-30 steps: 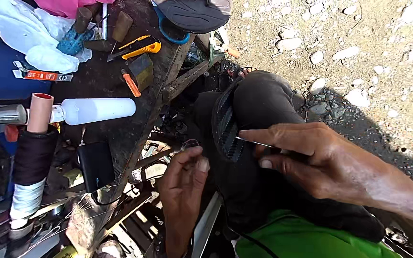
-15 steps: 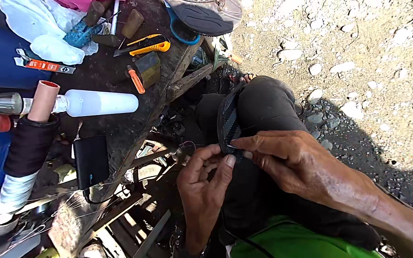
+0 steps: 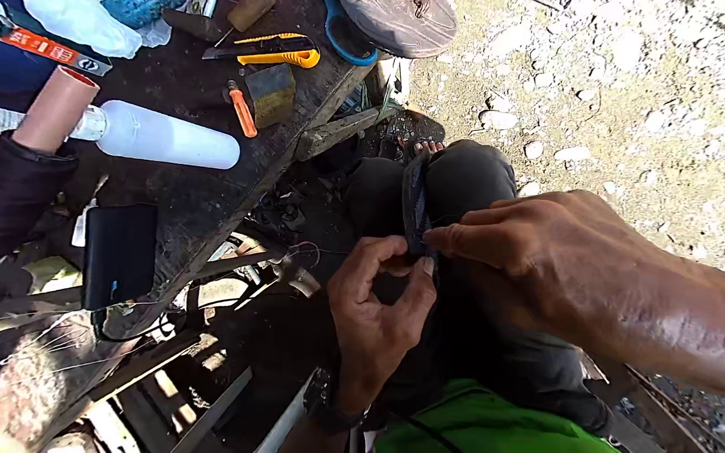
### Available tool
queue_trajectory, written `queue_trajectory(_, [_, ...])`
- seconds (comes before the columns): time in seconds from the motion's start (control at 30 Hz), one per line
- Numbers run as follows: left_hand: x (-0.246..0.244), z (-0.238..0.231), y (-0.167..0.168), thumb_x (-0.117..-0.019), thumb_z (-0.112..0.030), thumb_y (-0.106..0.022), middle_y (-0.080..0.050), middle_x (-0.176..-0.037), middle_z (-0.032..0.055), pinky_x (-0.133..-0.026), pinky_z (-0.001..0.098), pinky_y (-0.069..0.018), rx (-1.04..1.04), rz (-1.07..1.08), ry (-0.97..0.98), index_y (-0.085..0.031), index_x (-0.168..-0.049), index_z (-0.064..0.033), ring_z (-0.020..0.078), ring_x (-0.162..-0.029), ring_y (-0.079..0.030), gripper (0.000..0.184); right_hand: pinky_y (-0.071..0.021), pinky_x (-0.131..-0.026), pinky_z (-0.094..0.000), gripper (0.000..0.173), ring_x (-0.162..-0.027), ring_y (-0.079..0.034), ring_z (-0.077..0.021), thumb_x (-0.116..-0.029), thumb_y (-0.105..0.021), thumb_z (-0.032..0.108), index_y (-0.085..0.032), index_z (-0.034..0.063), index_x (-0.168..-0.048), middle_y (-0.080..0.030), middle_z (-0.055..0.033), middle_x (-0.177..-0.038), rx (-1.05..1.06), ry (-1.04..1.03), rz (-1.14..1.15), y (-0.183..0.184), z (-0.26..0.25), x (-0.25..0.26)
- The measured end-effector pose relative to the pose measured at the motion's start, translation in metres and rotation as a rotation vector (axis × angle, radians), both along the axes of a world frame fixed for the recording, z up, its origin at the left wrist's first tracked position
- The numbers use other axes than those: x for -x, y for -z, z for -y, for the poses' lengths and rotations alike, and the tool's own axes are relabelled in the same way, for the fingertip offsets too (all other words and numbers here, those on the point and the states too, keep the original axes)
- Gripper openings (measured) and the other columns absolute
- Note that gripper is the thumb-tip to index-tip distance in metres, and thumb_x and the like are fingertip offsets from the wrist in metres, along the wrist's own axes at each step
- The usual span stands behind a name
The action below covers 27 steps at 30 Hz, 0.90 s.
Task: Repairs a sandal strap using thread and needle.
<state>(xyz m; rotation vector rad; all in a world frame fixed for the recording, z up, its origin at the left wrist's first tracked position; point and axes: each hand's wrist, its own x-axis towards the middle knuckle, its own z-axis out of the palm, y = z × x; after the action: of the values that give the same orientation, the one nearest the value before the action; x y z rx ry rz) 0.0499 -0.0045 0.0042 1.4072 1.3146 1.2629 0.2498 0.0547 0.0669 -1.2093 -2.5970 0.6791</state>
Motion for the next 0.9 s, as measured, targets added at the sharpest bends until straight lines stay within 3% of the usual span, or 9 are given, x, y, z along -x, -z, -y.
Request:
queue_trajectory(0.3, [-0.005,-0.001,0.006,-0.0842,-0.003,-0.075,-0.071,-0.089,0.0088,-0.072,0.0289,-0.0628,0.003,0.097,-0.026,-0.07,-0.096,0.0059,0.0146,-0.079,-0.071,0.016,-0.0414,-0.044,-0.0349,0.022,-0.056,-0.061,-0.0131,-0.0922,-0.055,0.025,-0.077,0.0249,-0.096,-0.063,0.0065,-0.067,-0.014,-0.074,0.081,-0.009,-0.014,0.008])
queue_trajectory(0.47, [0.025,-0.016,-0.004,-0.0969,-0.007,-0.063,-0.072,-0.091,0.0054,-0.075,0.0304,-0.0618,0.229,0.29,0.197,-0.072,-0.103,0.0016,0.0131,-0.08,-0.07,0.013,-0.0456,-0.048,-0.0339,0.029,-0.063,-0.063,-0.0119,-0.0985,-0.05,0.027,-0.078,0.027,-0.108,-0.067,0.0069,-0.076,-0.037,-0.107,0.043,-0.004,-0.015,-0.005])
queue_trajectory(0.63, [0.031,-0.034,-0.016,-0.0906,-0.003,-0.067,-0.072,-0.083,0.0077,-0.07,0.031,-0.0628,0.484,0.335,0.223,-0.072,-0.093,-0.0022,0.0161,-0.072,-0.071,0.006,-0.0413,-0.049,-0.0318,0.029,-0.065,-0.06,-0.0129,-0.0993,-0.052,0.028,-0.077,0.0282,-0.114,-0.063,0.0054,-0.078,-0.1,-0.053,0.011,0.005,-0.008,-0.007])
queue_trajectory(0.9, [0.026,-0.039,-0.023,-0.0854,-0.004,-0.069,-0.07,-0.076,0.0062,-0.065,0.0285,-0.0619,0.552,0.266,0.193,-0.07,-0.086,-0.0049,0.0149,-0.067,-0.07,0.002,-0.0434,-0.053,-0.0282,0.027,-0.065,-0.059,-0.0065,-0.1003,-0.052,0.028,-0.078,0.0232,-0.111,-0.066,0.007,-0.077,-0.06,-0.048,-0.123,0.02,-0.009,-0.008])
